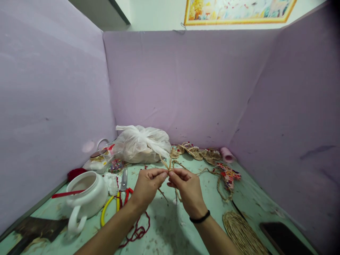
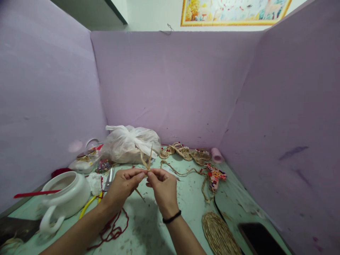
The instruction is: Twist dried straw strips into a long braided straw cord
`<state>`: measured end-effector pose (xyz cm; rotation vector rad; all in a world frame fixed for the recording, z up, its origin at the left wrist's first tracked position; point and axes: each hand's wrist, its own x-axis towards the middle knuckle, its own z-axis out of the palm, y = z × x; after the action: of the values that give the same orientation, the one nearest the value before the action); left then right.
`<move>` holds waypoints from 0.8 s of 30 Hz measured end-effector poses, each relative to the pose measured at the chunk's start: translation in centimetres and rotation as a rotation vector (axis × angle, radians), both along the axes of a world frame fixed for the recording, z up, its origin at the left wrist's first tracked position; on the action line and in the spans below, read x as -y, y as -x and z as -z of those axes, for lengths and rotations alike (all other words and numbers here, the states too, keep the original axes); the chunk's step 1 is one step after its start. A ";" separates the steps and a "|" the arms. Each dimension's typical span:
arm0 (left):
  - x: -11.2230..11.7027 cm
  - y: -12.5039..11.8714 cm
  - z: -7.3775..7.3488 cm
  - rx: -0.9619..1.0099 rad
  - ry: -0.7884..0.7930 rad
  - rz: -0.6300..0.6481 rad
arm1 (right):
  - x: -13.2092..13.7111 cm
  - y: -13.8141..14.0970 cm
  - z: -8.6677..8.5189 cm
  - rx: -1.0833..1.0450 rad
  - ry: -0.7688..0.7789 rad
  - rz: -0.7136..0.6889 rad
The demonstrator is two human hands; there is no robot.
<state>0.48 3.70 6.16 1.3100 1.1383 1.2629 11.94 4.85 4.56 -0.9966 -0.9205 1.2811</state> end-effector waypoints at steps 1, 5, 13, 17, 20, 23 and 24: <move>0.0 0.1 -0.1 0.013 0.010 0.011 | -0.1 -0.1 0.0 -0.009 0.004 0.005; 0.1 0.9 -0.5 0.065 0.038 0.157 | -0.3 -0.7 -0.2 -0.133 0.105 -0.056; 0.1 2.5 -1.5 -0.237 -0.223 0.248 | -0.2 -1.0 -0.7 -0.178 0.203 -0.205; 0.8 2.0 -2.2 -0.354 -0.543 0.092 | 0.1 -0.6 -0.8 -0.171 0.198 -0.178; 1.4 1.3 -2.1 -0.237 -0.429 0.173 | 0.4 -0.4 -0.9 -0.193 0.167 -0.174; 1.5 0.8 -1.7 -0.113 -0.211 0.164 | 0.6 -0.2 -1.1 -0.211 0.132 -0.161; 1.3 0.8 -1.5 -0.093 -0.170 0.143 | 0.7 -0.2 -1.1 -0.212 0.121 -0.153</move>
<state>-0.28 2.40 7.67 1.5620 0.9989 1.2248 12.17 4.13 5.68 -0.8755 -0.7743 1.5549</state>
